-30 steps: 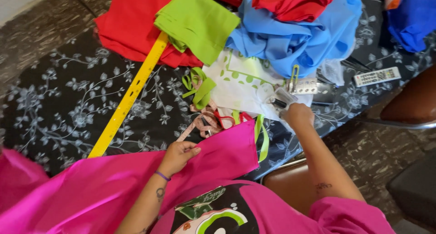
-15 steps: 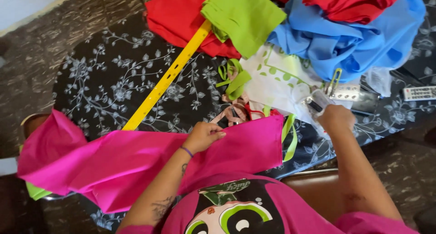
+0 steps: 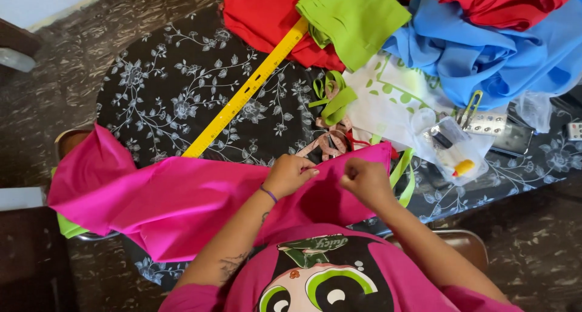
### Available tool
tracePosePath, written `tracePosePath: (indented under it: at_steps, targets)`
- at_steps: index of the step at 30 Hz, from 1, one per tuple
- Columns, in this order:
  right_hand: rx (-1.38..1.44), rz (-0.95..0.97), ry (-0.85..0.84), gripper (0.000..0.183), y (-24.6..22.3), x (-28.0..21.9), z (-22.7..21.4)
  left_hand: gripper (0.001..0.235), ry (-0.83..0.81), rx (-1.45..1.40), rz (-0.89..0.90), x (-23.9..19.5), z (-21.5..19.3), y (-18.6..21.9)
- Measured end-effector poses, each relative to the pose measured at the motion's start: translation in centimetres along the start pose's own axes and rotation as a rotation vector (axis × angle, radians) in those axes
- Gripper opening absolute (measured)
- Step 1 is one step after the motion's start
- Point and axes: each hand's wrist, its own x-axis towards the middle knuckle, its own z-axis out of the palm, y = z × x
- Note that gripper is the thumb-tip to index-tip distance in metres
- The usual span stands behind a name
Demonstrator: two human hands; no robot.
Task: The person folds a large piece of pink fabric on a table, then uses scissors to cut along the folded edge. After cutting, the person unfolds the fabric to reveal the cut shape.
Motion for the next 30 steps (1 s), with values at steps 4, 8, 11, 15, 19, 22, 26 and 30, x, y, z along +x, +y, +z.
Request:
tracePosePath:
  at_steps: [4,8,11,15,19,22,26,30]
  targets:
    - [-0.107,-0.061,0.019,0.013,-0.9,0.7,3.1,0.026,0.021,-0.022,0.009,-1.0,-1.0,1.8]
    - [-0.124,-0.045,0.018,0.016,-0.6,0.8,4.1,0.026,0.036,-0.005,0.008,-1.0,-0.3,1.4]
    - [-0.148,-0.022,0.017,0.017,-0.3,1.1,4.9,0.026,0.048,0.000,0.007,-1.1,0.0,1.5]
    - [-0.195,-0.024,0.012,0.017,0.1,1.6,5.3,0.028,0.054,0.003,0.037,-1.1,0.5,1.5]
    - [-0.244,-0.012,0.015,0.018,0.4,2.0,5.7,0.029,0.043,0.008,0.054,-1.8,0.1,2.5]
    - [-0.258,-0.004,0.024,0.019,-0.1,2.2,5.6,0.029,0.039,0.046,0.080,-1.6,0.9,2.4]
    - [-0.206,0.006,0.019,0.019,-0.9,2.2,5.3,0.029,0.041,0.040,0.101,-1.8,1.4,2.1]
    - [-0.117,-0.081,-0.018,0.032,-0.6,2.2,4.3,0.027,0.056,0.013,0.094,-1.8,0.7,1.6]
